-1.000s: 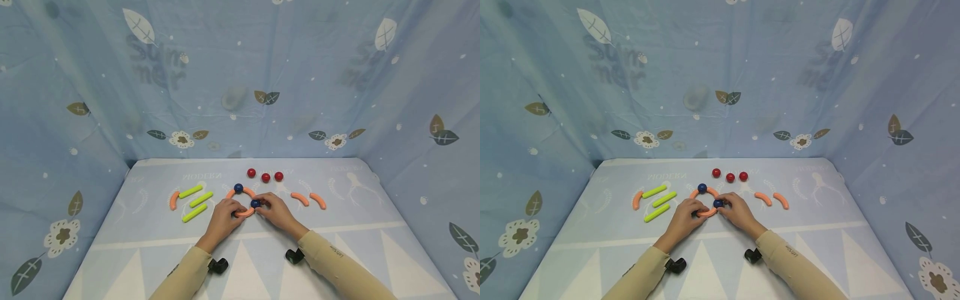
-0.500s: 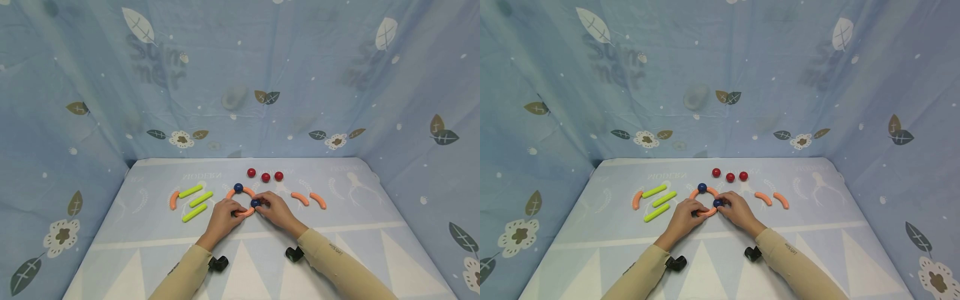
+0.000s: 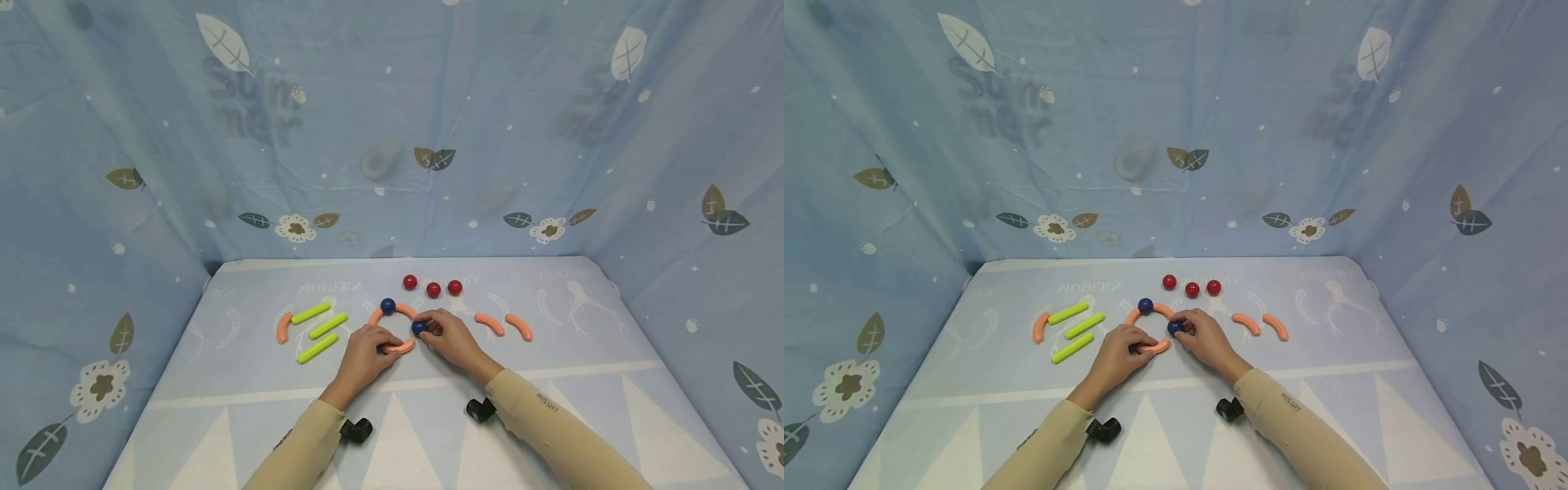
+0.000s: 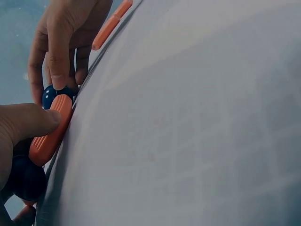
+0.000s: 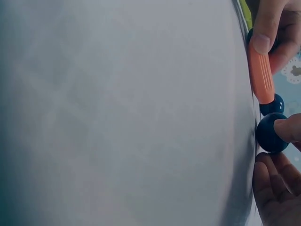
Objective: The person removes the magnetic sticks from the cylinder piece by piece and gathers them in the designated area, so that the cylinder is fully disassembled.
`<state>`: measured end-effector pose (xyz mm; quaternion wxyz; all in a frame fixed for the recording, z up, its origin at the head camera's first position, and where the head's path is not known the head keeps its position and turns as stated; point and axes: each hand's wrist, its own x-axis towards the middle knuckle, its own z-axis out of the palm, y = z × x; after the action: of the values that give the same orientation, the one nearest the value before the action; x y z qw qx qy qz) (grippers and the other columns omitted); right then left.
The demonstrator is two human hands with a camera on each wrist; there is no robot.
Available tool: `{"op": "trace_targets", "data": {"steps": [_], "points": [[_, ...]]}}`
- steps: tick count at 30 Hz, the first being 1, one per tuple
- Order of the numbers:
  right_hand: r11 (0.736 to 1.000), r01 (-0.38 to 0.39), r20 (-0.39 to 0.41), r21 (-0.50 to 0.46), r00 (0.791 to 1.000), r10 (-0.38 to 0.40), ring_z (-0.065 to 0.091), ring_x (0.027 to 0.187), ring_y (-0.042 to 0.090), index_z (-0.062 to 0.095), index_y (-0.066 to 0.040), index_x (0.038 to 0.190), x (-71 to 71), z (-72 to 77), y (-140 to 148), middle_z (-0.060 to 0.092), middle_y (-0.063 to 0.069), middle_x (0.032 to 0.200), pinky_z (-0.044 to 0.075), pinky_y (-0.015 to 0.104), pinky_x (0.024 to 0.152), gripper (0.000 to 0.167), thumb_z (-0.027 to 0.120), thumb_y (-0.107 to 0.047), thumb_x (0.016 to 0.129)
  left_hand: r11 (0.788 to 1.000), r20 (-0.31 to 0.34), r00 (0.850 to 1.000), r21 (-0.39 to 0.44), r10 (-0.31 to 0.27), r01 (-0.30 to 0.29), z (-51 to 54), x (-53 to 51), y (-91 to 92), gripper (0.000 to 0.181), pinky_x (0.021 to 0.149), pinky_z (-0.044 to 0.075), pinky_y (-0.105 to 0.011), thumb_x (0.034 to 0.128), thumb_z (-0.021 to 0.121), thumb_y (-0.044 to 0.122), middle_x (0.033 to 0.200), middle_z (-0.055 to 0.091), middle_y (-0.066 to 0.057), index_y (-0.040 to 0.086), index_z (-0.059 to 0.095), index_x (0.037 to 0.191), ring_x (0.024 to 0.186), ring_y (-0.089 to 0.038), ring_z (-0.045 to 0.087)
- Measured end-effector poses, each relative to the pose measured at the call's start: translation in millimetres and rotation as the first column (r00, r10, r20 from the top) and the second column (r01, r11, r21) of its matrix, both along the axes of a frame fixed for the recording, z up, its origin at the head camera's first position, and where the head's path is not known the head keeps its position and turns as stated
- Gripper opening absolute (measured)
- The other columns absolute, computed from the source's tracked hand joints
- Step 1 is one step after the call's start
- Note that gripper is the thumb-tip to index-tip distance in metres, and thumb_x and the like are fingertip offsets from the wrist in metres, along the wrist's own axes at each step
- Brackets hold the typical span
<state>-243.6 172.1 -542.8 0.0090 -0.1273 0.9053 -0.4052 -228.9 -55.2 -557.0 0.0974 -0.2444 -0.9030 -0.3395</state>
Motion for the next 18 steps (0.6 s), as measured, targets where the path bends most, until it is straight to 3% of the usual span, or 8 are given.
{"op": "trace_targets", "data": {"steps": [18], "points": [[1.000, 0.027, -0.064, -0.009, 0.998, -0.027, 0.063, 0.089, 0.011, 0.072, -0.016, 0.122, 1.7, -1.8, -0.7, 0.067, 0.002, 0.112, 0.055, 0.031, 0.079, 0.032, 0.076, -0.008, 0.091, 1.000, 0.035, 0.999, -0.013, -0.017, 0.018, 2.7, -0.6, -1.5, 0.013, 0.095, 0.050, -0.040, 0.0845, 0.085, 0.021, 0.096, 0.073, 0.011, 0.022, 0.081, 0.096, 0.104, -0.015, 0.061]]}}
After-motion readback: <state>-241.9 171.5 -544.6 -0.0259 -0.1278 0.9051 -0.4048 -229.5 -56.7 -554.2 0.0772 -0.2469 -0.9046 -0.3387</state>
